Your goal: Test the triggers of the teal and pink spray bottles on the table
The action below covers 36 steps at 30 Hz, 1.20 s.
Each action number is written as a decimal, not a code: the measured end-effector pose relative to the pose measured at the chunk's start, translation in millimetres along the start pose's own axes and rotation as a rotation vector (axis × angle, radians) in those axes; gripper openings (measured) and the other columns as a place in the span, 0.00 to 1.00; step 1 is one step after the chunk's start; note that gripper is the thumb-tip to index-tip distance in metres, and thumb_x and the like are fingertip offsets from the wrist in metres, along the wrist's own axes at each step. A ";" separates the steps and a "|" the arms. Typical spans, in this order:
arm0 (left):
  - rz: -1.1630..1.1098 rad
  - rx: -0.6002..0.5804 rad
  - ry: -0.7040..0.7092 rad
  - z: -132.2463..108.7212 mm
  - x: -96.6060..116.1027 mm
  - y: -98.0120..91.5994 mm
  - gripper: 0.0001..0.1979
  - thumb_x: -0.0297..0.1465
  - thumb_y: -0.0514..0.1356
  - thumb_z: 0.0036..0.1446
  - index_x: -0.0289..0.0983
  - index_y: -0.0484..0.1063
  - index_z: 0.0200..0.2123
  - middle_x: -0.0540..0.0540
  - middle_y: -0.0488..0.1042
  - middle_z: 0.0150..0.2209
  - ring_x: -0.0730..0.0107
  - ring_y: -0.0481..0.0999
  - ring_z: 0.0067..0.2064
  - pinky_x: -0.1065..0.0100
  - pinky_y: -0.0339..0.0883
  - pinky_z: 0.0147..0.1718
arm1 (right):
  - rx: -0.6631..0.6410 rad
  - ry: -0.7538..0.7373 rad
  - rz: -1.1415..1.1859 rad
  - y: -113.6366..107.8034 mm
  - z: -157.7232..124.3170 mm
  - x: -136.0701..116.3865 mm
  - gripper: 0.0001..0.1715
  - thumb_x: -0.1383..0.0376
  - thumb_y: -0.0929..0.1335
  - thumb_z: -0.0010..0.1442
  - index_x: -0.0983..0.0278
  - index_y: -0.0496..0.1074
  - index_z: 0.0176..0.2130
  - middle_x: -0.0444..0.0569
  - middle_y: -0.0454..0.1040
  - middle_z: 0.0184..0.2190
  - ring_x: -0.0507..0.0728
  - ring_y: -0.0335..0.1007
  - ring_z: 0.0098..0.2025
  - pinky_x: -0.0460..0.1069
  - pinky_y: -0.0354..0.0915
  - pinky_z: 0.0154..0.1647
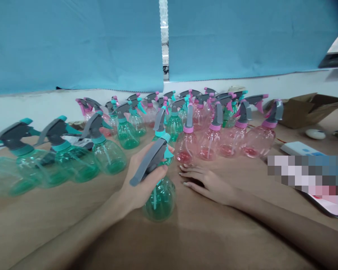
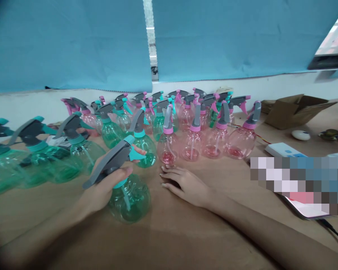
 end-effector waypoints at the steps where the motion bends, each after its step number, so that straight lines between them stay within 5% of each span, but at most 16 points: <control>1: -0.006 0.002 -0.001 -0.4 0.3 0.6 0.10 0.30 0.55 0.52 0.44 0.68 0.39 0.51 0.72 0.33 0.67 0.71 0.33 0.66 0.66 0.31 | 0.001 0.000 0.004 0.1 0.0 0.4 0.18 0.59 0.60 0.65 0.59 0.67 0.53 0.48 0.69 0.54 0.57 0.61 0.58 0.57 0.56 0.60; 7: -0.034 0.021 -0.061 -3.8 -7.0 4.4 0.13 0.34 0.55 0.56 0.48 0.68 0.46 0.53 0.70 0.26 0.69 0.70 0.27 0.69 0.63 0.24 | -0.014 0.002 -0.005 -0.2 -0.1 0.4 0.19 0.60 0.60 0.65 0.60 0.67 0.53 0.48 0.69 0.54 0.57 0.60 0.58 0.57 0.56 0.60; 11: -0.050 -0.018 -0.020 -2.3 -7.2 4.9 0.17 0.32 0.54 0.57 0.49 0.66 0.50 0.53 0.70 0.29 0.70 0.70 0.28 0.68 0.64 0.27 | -0.011 -0.002 -0.002 -0.2 -0.1 0.1 0.19 0.59 0.60 0.65 0.59 0.67 0.53 0.48 0.68 0.54 0.57 0.60 0.58 0.57 0.57 0.60; 23: -0.044 -0.005 -0.051 -3.5 -9.6 5.6 0.12 0.33 0.56 0.56 0.45 0.68 0.45 0.50 0.72 0.30 0.66 0.73 0.33 0.69 0.63 0.25 | 0.003 0.002 0.010 1.2 -0.6 1.4 0.19 0.59 0.60 0.65 0.59 0.67 0.53 0.48 0.69 0.54 0.57 0.61 0.58 0.57 0.57 0.59; 36: -0.029 -0.006 0.005 -0.4 -2.6 4.8 0.17 0.31 0.54 0.55 0.45 0.67 0.49 0.50 0.71 0.31 0.68 0.70 0.29 0.67 0.64 0.28 | -0.004 0.024 0.012 -1.1 -0.2 -0.8 0.19 0.59 0.60 0.65 0.60 0.67 0.53 0.48 0.68 0.55 0.57 0.61 0.58 0.57 0.57 0.59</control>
Point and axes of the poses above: each hand's wrist, its own z-axis towards the middle knuckle, its own y-axis out of the palm, x = y × z, the point moved 1 cm from there along z, towards the middle knuckle
